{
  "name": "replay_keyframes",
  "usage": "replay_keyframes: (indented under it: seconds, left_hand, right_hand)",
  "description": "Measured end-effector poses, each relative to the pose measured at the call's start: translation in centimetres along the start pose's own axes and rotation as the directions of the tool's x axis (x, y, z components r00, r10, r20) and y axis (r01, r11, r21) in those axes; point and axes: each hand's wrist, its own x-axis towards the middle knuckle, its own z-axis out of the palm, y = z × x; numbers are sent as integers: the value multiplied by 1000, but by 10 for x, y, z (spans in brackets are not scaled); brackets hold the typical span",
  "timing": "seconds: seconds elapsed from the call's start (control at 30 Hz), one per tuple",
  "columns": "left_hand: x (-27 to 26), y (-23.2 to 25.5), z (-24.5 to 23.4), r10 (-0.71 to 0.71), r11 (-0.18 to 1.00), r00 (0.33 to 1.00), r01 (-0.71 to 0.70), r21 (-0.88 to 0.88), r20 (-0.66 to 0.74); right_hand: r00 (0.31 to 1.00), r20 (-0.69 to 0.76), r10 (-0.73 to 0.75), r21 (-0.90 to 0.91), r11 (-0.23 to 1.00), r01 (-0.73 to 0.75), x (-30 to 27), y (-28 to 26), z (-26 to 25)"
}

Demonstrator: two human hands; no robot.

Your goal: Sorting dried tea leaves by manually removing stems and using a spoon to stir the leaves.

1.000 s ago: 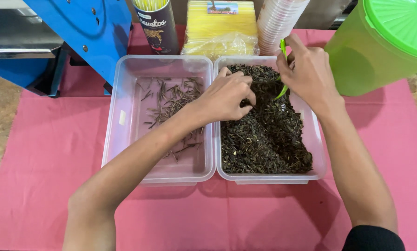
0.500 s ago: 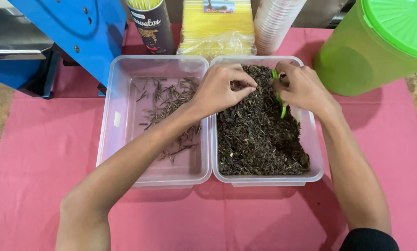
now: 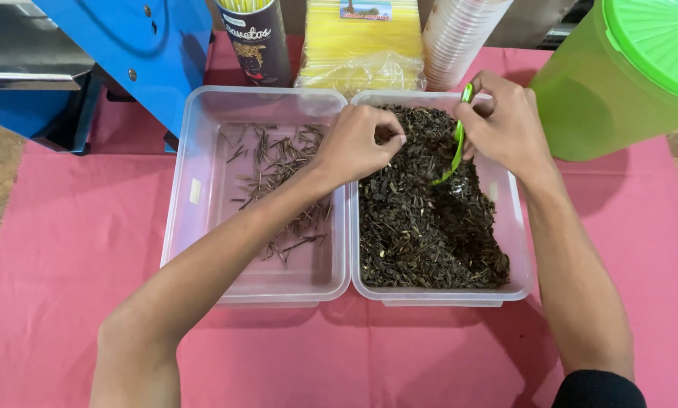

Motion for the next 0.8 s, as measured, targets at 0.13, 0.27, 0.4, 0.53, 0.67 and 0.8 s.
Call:
replay_keyframes:
  seconds: [0.13, 0.27, 0.4, 0.53, 0.67, 0.8]
  left_hand:
    - [0, -1, 6, 48, 995, 985, -62, -77, -167]
    - [-1, -11, 18, -103, 937, 973, 25, -348, -209]
    - [-1, -13, 17, -202, 850, 956, 63, -522, -213]
    - [-1, -13, 19, -181, 852, 957, 39, -522, -225]
    - [-3, -10, 17, -175, 836, 959, 26, -548, -222]
    - [-4, -8, 16, -164, 832, 960, 12, -554, -226]
  right_hand:
    - [987, -80, -140, -3, 990, 140, -1, -1, 7]
    - [901, -194, -388, -147, 920, 364, 7, 16, 16]
    - [846, -218, -487, -249, 866, 434, 13, 29, 14]
    - [879, -155, -451, -298, 870, 393, 17, 36, 8]
    - [990, -12, -137, -452, 884, 117, 17, 30, 5]
    - [996, 68, -51, -445, 892, 76, 17, 35, 4]
